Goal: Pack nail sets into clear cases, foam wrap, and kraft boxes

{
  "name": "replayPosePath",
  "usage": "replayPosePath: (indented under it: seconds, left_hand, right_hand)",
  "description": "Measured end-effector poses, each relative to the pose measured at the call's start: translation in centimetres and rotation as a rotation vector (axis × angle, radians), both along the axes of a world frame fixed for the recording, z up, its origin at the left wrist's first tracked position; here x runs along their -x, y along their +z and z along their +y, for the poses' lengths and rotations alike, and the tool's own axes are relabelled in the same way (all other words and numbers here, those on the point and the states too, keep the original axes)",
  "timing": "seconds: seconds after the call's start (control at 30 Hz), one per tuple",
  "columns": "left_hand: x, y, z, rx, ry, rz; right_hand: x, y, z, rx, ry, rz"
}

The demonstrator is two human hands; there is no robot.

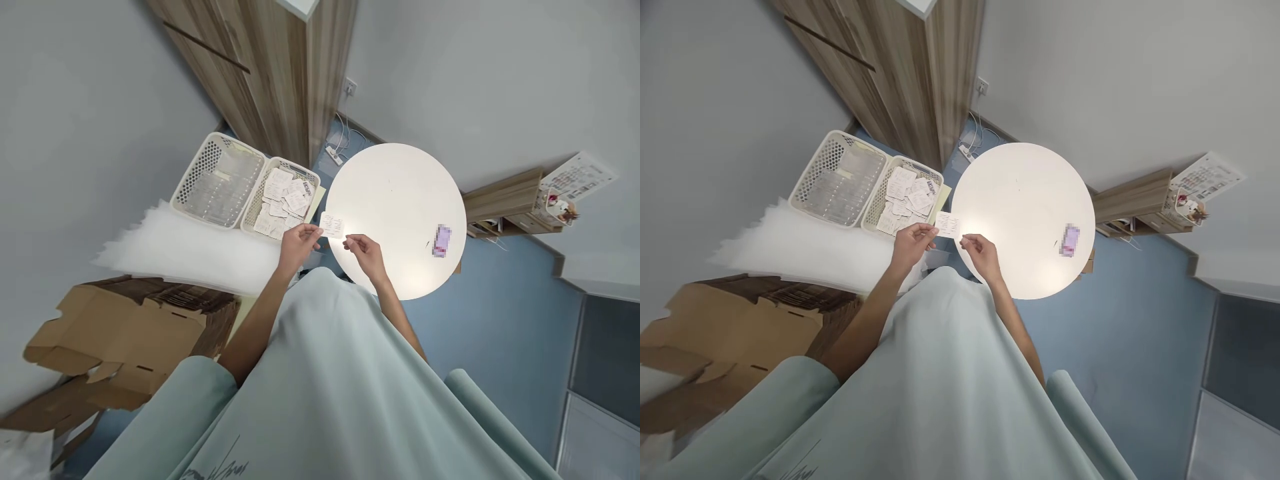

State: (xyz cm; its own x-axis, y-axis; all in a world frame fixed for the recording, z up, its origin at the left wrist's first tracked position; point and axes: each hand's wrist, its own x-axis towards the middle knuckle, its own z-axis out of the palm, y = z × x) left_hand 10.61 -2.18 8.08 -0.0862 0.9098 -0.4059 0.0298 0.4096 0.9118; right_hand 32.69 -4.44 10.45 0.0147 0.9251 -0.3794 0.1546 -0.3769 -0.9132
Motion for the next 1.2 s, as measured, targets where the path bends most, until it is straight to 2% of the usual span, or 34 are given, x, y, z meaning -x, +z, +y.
replayPosePath:
  seconds: [0.17,0.33,0.47,0.63,0.9,1.03,1.2]
  left_hand:
    - [-4.5,2.1,-2.4,0.029,-0.022,-0.016]
    - [-7.9,3.1,-3.0,0.087,-0.065,-0.03]
    - [-9.5,3.5,-3.3,0.103,-0.119,-0.14]
    - [-10.3,3.3,-3.7,0.159,-0.206,-0.287]
    - [-10.7,4.1,-4.1,0.095,-0.307,-0.443]
    - [-10.6,4.5,-4.5,0.086,-0.233,-0.416]
    - [-9.8,4.4,-4.4,0.068,-0.134,-0.295]
  right_hand:
    - [-3.1,1.0,0.1,-0.022,-0.032,-0.009]
    - [-6.5,0.6,-1.2,0.042,-0.079,0.06]
    - [-8.2,0.4,-2.0,0.071,-0.117,0.138]
    - [-9.3,0.8,-2.6,0.109,-0.107,0.264]
    - [-8.5,1.5,-3.3,0.111,-0.033,0.271]
    - [-8.0,1.8,-3.5,0.074,-0.008,0.164]
    - [-7.4,3.3,-3.4,-0.015,-0.06,0.04]
